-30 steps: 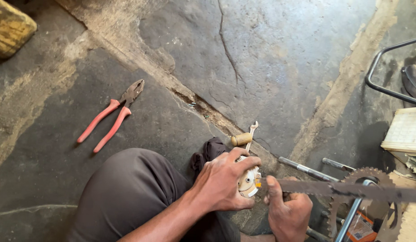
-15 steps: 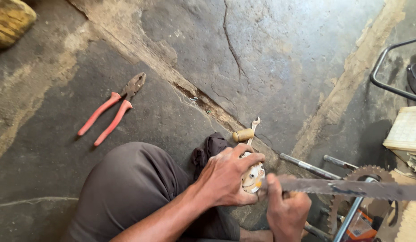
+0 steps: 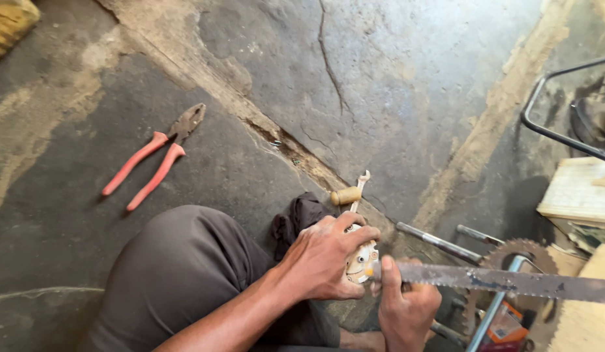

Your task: The person sits on the workshop floor holding a small round metal hub plate and files its edge using a long flat file, repositioning the part and the file repeatedly to work around the rim.

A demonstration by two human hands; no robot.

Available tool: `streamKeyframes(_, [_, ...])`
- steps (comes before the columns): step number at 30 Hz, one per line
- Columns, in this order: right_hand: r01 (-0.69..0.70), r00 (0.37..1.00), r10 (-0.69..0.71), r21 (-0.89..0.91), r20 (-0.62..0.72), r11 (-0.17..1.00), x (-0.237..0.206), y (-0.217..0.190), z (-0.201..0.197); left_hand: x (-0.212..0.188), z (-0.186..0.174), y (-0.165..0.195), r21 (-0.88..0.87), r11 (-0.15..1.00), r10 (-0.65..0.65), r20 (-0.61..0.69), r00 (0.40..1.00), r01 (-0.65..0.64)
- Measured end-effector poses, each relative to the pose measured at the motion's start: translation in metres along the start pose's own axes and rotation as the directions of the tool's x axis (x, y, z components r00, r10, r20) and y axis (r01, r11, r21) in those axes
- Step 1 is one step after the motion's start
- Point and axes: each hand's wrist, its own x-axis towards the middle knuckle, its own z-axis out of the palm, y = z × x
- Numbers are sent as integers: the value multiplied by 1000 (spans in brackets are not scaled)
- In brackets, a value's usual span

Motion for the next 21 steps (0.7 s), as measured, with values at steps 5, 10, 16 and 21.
streamKeyframes(5, [36, 999, -27, -326, 31, 945, 2, -7, -5, 2, 0, 1, -5, 1000, 13, 11, 1000, -13])
streamKeyframes(10, [-83, 996, 82, -66, -29, 994, 0, -10, -3, 3, -1, 3, 13, 1000, 7, 14, 1000, -7])
streamKeyframes(16, [-61, 997, 57, -89, -47, 994, 2, -15, -4, 6, -1, 6, 16, 1000, 12, 10, 1000, -12])
streamKeyframes(21, [102, 994, -110, -292, -9, 951, 2, -20, -9, 8, -1, 9, 16, 1000, -2, 25, 1000, 2])
